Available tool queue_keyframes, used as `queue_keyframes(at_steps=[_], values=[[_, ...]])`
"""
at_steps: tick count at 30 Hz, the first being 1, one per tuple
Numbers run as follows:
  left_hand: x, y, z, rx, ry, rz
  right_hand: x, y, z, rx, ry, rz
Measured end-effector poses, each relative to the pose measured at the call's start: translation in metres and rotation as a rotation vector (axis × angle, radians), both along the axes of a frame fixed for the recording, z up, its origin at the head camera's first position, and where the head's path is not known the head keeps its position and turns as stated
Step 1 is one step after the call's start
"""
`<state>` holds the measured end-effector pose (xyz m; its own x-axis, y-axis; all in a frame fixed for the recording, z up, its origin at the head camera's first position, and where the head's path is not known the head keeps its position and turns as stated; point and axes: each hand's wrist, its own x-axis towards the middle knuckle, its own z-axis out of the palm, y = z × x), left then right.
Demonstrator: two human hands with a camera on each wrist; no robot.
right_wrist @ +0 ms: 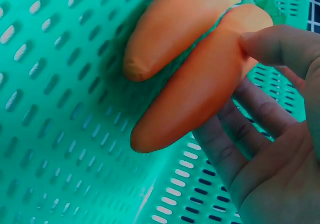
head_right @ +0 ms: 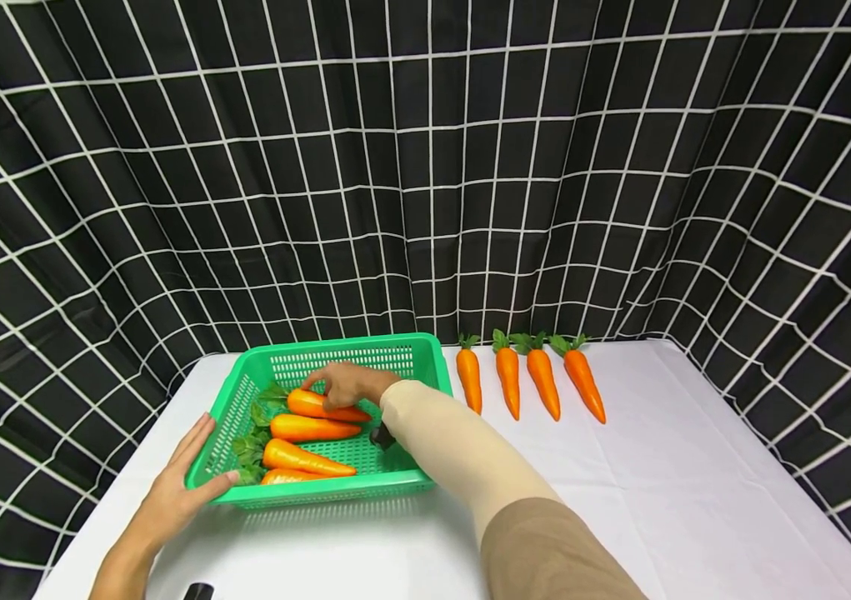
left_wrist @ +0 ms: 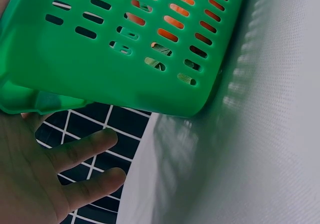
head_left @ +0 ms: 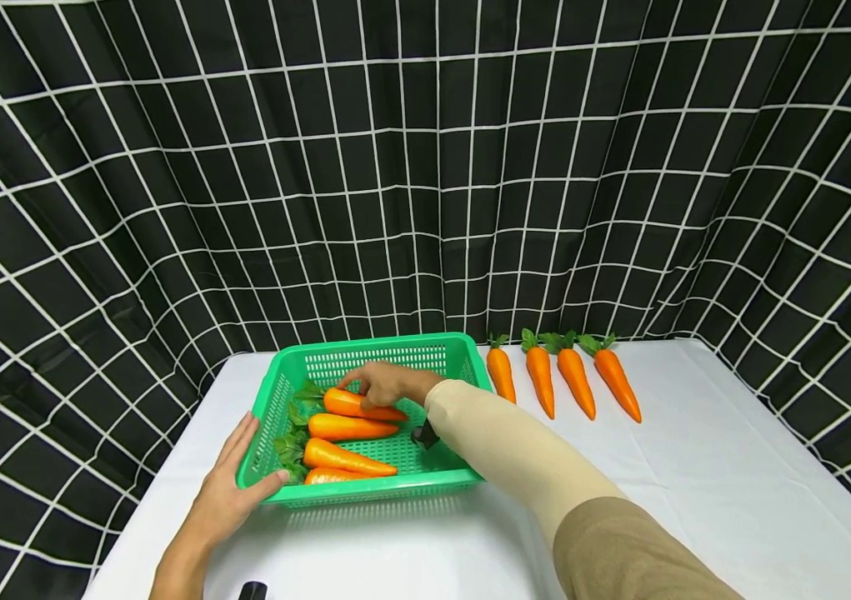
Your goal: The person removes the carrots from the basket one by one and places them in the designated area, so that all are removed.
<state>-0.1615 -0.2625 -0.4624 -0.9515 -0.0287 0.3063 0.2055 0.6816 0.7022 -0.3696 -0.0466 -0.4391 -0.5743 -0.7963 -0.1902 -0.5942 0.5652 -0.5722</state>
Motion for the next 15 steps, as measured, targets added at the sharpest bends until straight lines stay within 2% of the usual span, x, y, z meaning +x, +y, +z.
queue_keyframes(at_steps=[4, 10, 15], values=[[0.000, 0.001, 0.001, -0.004, 0.001, -0.001, 0.001, 0.001, 0.007, -0.067, -0.032, 0.000], [0.001, 0.000, 0.001, 0.002, -0.007, -0.005, 0.007, 0.002, 0.021, -0.181, -0.034, 0.018], [0.000, -0.001, -0.001, 0.009, -0.001, -0.012, 0.012, 0.003, 0.027, -0.269, -0.046, 0.047]])
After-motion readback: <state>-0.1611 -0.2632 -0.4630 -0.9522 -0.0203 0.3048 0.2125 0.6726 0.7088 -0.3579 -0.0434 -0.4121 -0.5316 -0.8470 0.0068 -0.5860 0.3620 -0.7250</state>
